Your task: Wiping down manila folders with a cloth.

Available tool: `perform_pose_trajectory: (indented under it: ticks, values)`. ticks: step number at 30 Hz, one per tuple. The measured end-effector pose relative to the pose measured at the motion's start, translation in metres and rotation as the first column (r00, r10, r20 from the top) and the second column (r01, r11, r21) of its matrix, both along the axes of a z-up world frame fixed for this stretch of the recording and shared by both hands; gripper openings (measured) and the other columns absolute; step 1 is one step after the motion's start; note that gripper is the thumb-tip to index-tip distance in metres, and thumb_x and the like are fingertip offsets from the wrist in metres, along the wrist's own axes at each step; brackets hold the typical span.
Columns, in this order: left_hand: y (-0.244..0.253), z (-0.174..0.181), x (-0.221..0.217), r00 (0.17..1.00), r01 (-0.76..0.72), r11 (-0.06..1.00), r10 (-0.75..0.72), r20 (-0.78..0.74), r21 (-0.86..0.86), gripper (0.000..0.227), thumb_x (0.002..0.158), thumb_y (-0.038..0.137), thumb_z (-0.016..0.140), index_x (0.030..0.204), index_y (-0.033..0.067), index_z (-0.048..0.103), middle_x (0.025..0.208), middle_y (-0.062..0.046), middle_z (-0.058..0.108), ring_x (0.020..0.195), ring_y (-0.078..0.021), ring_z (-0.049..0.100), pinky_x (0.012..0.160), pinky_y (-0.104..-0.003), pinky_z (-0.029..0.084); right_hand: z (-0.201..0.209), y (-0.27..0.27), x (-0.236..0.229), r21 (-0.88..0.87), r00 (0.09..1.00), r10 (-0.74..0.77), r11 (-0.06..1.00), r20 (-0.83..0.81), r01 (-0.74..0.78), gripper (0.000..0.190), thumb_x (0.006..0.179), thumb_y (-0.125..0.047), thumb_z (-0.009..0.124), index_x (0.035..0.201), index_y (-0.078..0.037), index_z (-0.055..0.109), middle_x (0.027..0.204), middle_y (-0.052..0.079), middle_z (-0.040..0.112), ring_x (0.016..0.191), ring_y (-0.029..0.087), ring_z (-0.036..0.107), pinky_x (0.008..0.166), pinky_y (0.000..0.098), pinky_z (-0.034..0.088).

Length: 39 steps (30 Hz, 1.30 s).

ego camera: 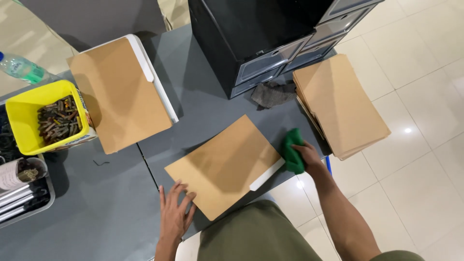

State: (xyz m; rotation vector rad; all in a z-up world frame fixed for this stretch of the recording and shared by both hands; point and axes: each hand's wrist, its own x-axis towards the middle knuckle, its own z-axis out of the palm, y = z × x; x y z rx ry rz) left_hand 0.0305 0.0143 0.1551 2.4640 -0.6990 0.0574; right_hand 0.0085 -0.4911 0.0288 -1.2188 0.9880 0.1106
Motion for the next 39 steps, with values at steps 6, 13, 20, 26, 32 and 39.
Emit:
perform_pose_trajectory:
  ticks: [6,13,20,26,32,39]
  values:
    - [0.014,-0.013,0.008,0.988,-0.11,0.813,0.026,-0.152,-0.572,0.014,0.096,0.005,0.064,0.108,0.0086,0.058,0.115,-0.008,0.072,0.112,-0.0243,0.072,0.102,-0.036,0.055,0.018,-0.035,-0.031,0.022,0.993,-0.097,0.995,0.072,0.096,0.036,0.095,-0.018,0.061,0.13,-0.012,0.057,0.107,0.012,0.067,0.091,0.029,0.068,0.074,0.0463,0.059]
    - [0.01,-0.051,0.011,0.701,-0.689,0.439,0.204,-0.683,-0.576,0.03,0.11,0.033,0.056,0.12,0.0048,0.055,0.101,-0.005,0.062,0.087,-0.0088,0.055,0.076,-0.028,0.049,0.054,-0.016,-0.011,-0.03,0.964,-0.187,0.98,0.19,0.196,0.042,0.093,-0.015,0.061,0.135,-0.013,0.058,0.109,0.008,0.07,0.097,0.024,0.07,0.081,0.0422,0.06]
    - [-0.001,-0.14,-0.023,0.488,-0.781,0.495,0.106,-0.866,-0.38,0.042,0.097,0.026,0.065,0.132,0.0056,0.053,0.113,-0.007,0.066,0.096,-0.0159,0.061,0.082,-0.033,0.052,-0.008,0.046,-0.002,-0.669,0.9,0.431,0.65,-0.067,-0.361,0.038,0.083,-0.02,0.077,0.116,-0.002,0.069,0.103,0.017,0.075,0.095,0.026,0.071,0.083,0.038,0.055]
    - [-0.012,-0.122,-0.026,0.223,-0.951,0.137,-0.316,-0.922,-0.277,0.05,0.099,0.034,0.058,0.142,0.0097,0.052,0.135,-0.008,0.064,0.118,-0.0223,0.064,0.097,-0.039,0.055,-0.061,0.175,0.0,-0.871,0.657,0.734,0.198,-0.172,-0.45,0.046,0.086,-0.024,0.074,0.122,0.001,0.061,0.124,0.028,0.06,0.118,0.048,0.056,0.101,0.0527,0.046]
    - [-0.017,-0.124,-0.032,0.201,-0.94,0.181,-0.392,-0.898,-0.29,0.049,0.099,0.036,0.057,0.143,0.0143,0.049,0.131,-0.01,0.062,0.115,-0.0256,0.062,0.095,-0.044,0.055,0.001,0.288,0.014,-0.76,0.211,0.978,0.14,0.004,-0.635,0.049,0.092,-0.027,0.067,0.134,-0.002,0.056,0.134,0.028,0.055,0.127,0.047,0.05,0.107,0.0522,0.041]
    - [-0.013,-0.182,-0.062,0.355,-0.86,0.342,-0.134,-0.925,-0.379,0.04,0.097,0.023,0.067,0.131,0.0032,0.056,0.12,-0.011,0.072,0.106,-0.0212,0.068,0.091,-0.039,0.058,-0.028,0.256,0.06,-0.808,0.353,0.932,0.149,-0.078,-0.571,0.041,0.089,-0.021,0.064,0.126,-0.005,0.06,0.129,0.025,0.057,0.12,0.046,0.051,0.106,0.0535,0.04]
